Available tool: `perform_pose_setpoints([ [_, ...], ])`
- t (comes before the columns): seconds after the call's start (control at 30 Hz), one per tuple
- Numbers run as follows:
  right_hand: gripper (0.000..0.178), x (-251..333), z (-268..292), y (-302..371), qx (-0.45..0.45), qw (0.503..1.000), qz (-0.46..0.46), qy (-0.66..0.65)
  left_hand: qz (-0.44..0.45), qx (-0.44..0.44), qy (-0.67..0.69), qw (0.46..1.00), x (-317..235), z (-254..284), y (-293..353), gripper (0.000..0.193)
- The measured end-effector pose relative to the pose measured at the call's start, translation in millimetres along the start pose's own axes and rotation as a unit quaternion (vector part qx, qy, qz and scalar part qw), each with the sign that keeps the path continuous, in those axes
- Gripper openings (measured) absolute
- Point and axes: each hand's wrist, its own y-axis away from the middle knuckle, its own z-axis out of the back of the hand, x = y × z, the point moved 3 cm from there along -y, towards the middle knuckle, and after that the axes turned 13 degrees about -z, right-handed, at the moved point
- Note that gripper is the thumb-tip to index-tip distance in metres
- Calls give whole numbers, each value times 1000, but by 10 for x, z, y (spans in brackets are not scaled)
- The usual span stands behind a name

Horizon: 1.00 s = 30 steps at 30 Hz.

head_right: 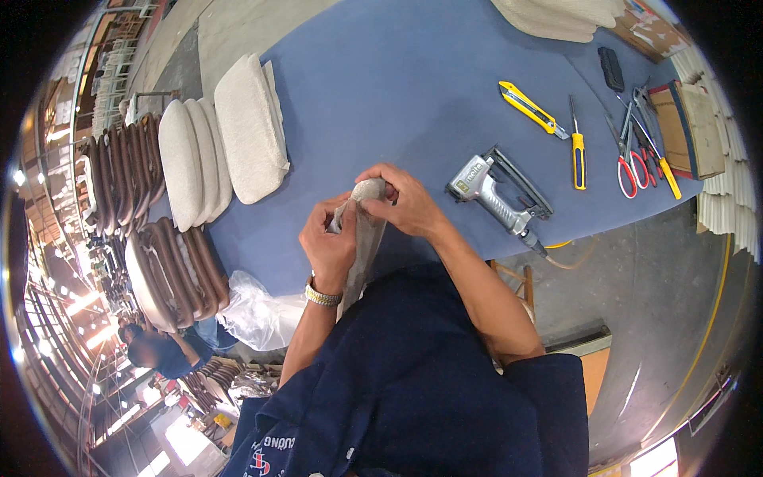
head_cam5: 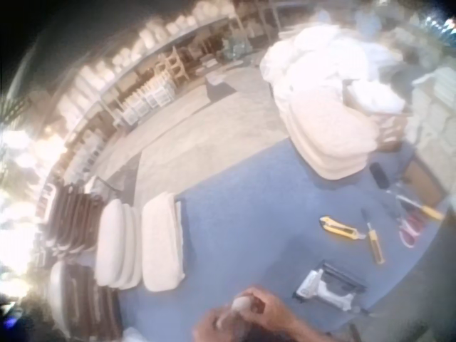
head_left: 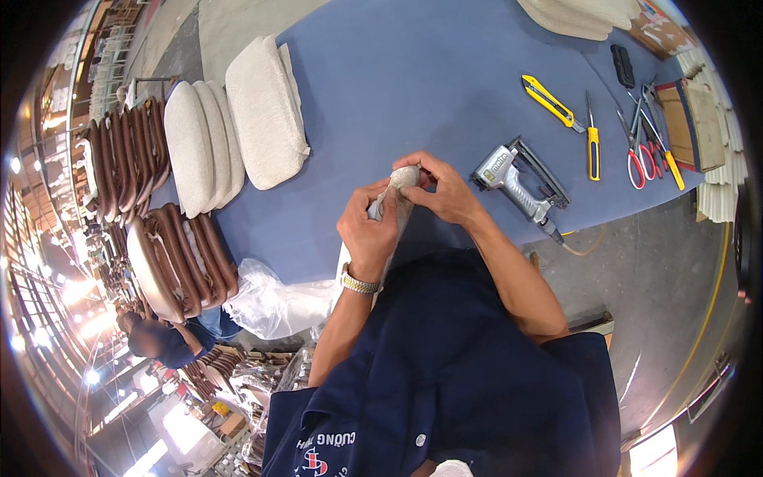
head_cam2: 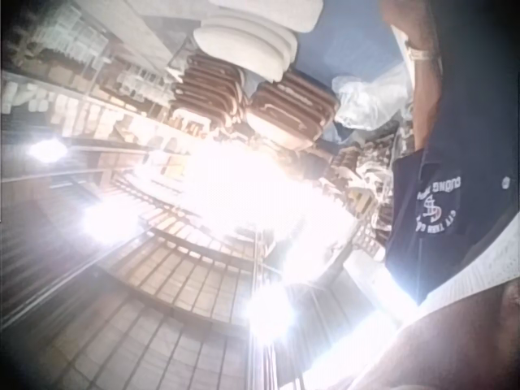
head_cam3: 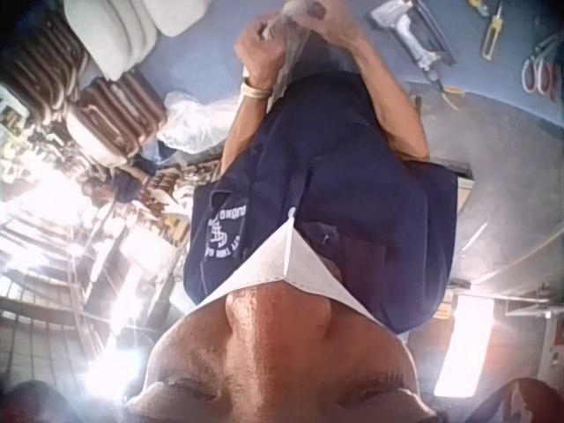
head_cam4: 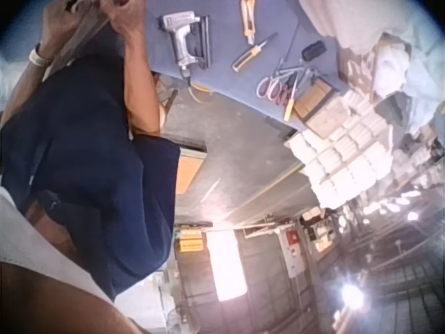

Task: The person assembles cushion covers by wrapping fabric around foam inserts, trimming excess fabric with a utility knife, and securing the edges with a staple gun. The person repeatedly folds, staples, and trims the fabric to fit the foam shape.

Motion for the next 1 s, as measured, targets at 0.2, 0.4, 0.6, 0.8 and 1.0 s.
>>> perform_pose_setpoints([
  [0.2, 34, -24, 21, 19, 3, 999, 1, -49, -13, 4, 2, 1000, -7, -47, -36, 10],
  [0.4, 32, -63, -73, -12, -51, 997, -14, -53, 8, 13, 32, 999, 54, -46, -20, 8],
  [0.6, 35, 8, -141, -79, -108, 994, -13, 29, 45, 27, 32, 998, 80, -14, -106, 8],
  [0.8, 57, 94, -108, -74, -47, 984, 30, 167, 51, 46, 11, 998, 104, 364, -52, 6],
  [1.0, 71, 105, -289, -74, 55, 987, 86, 127, 83, 32, 72, 993, -50, 626, 182, 13],
])
